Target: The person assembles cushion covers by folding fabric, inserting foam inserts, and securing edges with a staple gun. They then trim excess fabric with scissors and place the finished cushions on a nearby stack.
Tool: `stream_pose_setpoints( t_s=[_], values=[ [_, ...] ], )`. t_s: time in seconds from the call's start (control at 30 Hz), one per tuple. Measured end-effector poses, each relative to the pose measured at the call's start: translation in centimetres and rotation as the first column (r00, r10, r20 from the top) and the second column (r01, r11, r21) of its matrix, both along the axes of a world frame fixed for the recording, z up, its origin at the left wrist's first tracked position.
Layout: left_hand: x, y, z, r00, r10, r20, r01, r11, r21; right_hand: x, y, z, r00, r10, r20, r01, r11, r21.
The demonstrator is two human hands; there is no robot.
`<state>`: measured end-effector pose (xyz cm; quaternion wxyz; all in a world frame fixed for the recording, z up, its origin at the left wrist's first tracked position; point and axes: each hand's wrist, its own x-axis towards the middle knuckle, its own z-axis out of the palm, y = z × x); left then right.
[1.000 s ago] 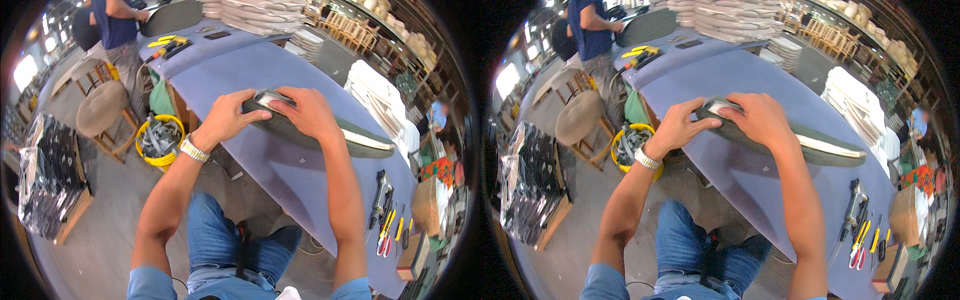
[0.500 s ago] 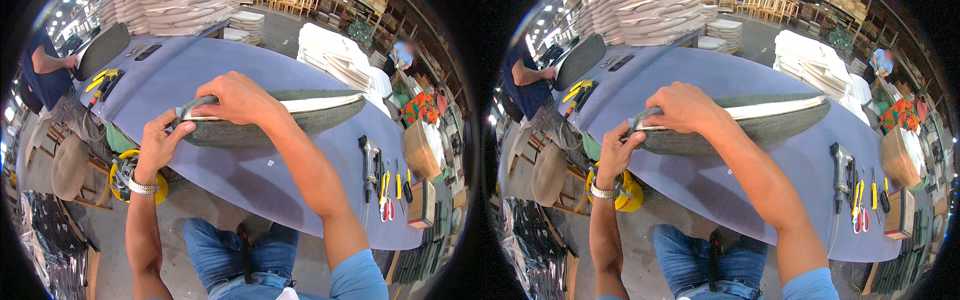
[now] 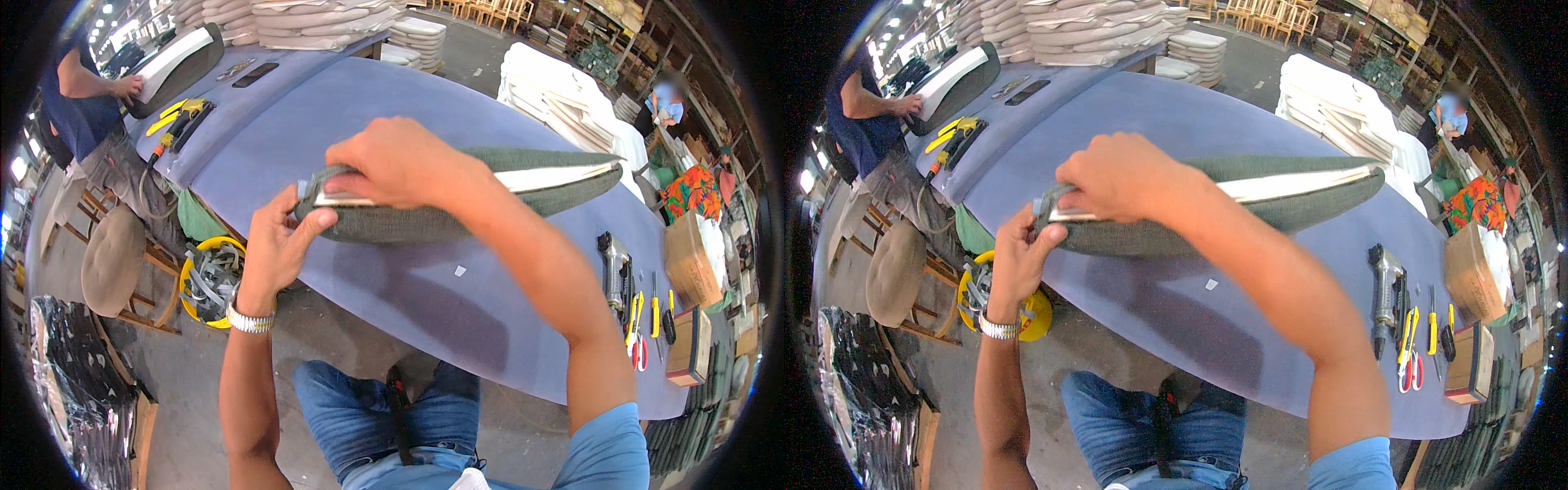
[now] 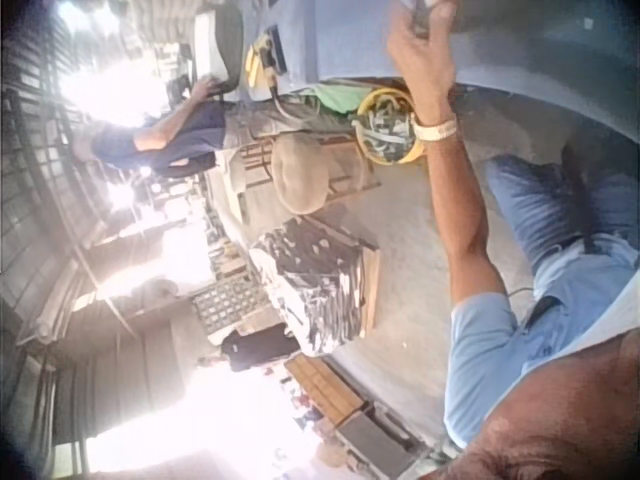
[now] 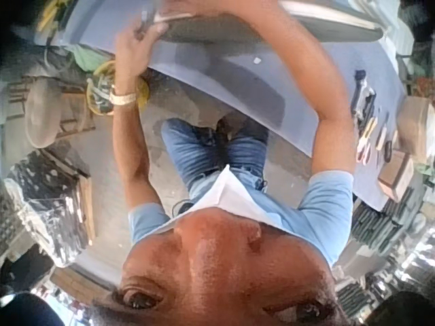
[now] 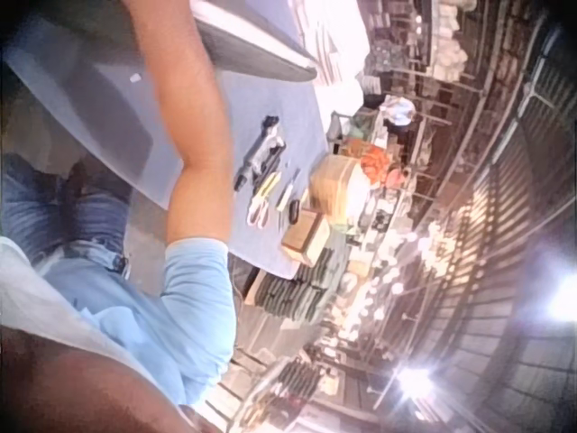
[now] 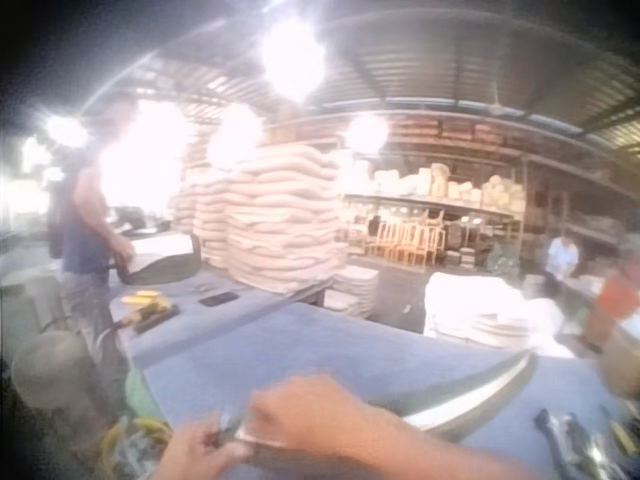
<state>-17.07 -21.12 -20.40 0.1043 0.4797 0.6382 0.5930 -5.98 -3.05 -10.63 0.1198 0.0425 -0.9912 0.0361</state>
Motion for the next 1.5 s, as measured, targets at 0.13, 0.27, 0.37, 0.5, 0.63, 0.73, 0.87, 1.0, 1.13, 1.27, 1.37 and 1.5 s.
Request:
stream_pose_setpoints(
  t_s=[0.13, 0.27, 0.37, 0.5, 0.63, 0.73, 0.87, 1.0, 1.13, 1.27, 1.37, 1.5],
  values=[
    [1.3, -1.3, -0.6, 0.998, 0.013, -0.061, -0.014, 1.0, -0.012, 1.3, -0.9, -1.2, 0.999, 0.037, -0.025, -0.04, 0.993, -0.109],
    [1.7, -1.4, -0.7, 0.986, 0.055, -0.156, -0.057, 0.998, -0.012, 1.8, -0.6, -1.4, 0.998, 0.049, -0.027, -0.053, 0.985, -0.165],
    [1.9, -1.8, -0.2, 0.975, 0.075, -0.21, -0.094, 0.992, -0.081, 1.8, -0.4, -1.0, 0.997, 0.078, 0.002, -0.076, 0.97, -0.23],
    [3.2, -1.9, -0.2, 0.987, 0.072, -0.143, -0.079, 0.996, -0.041, 2.0, 0.9, -1.4, 0.976, 0.211, -0.057, -0.217, 0.9, -0.379],
    [4.1, -2.6, -0.5, 0.987, 0.073, -0.146, -0.08, 0.996, -0.042, 2.9, -0.2, -1.6, 0.988, 0.157, -0.009, -0.152, 0.939, -0.309],
    [4.4, -3.5, -1.6, 0.974, 0.034, -0.222, -0.037, 0.999, -0.012, 3.6, -1.8, -2.4, 0.995, 0.095, 0.012, -0.089, 0.96, -0.267],
    [5.2, -4.3, -3.2, 0.958, 0.007, -0.288, 0.008, 0.999, 0.049, 5.0, -2.9, -4.9, 0.984, 0.124, -0.129, -0.158, 0.942, -0.295],
    [5.8, -5.2, -4.5, 0.949, 0.012, -0.316, 0.003, 0.999, 0.046, 6.1, -3.9, -6.1, 0.978, 0.113, -0.176, -0.161, 0.944, -0.288],
    [6.3, -5.7, -4.3, 0.919, 0.021, -0.395, -0.021, 1.0, 0.004, 6.6, -4.5, -6.6, 0.968, 0.116, -0.222, -0.18, 0.938, -0.297],
    [5.9, -5.1, -4.6, 0.894, 0.022, -0.447, -0.029, 1.0, -0.009, 7.0, -4.0, -6.7, 0.964, 0.111, -0.24, -0.173, 0.951, -0.256],
    [5.8, -5.0, -4.6, 0.849, 0.025, -0.528, -0.029, 1.0, 0.001, 7.3, -3.4, -7.4, 0.953, 0.15, -0.263, -0.206, 0.958, -0.201],
    [4.2, -5.2, -3.1, 0.662, -0.093, -0.744, 0.012, 0.994, -0.113, 8.6, -5.2, -10.5, 0.954, 0.093, -0.285, -0.147, 0.973, -0.175]
  ],
)
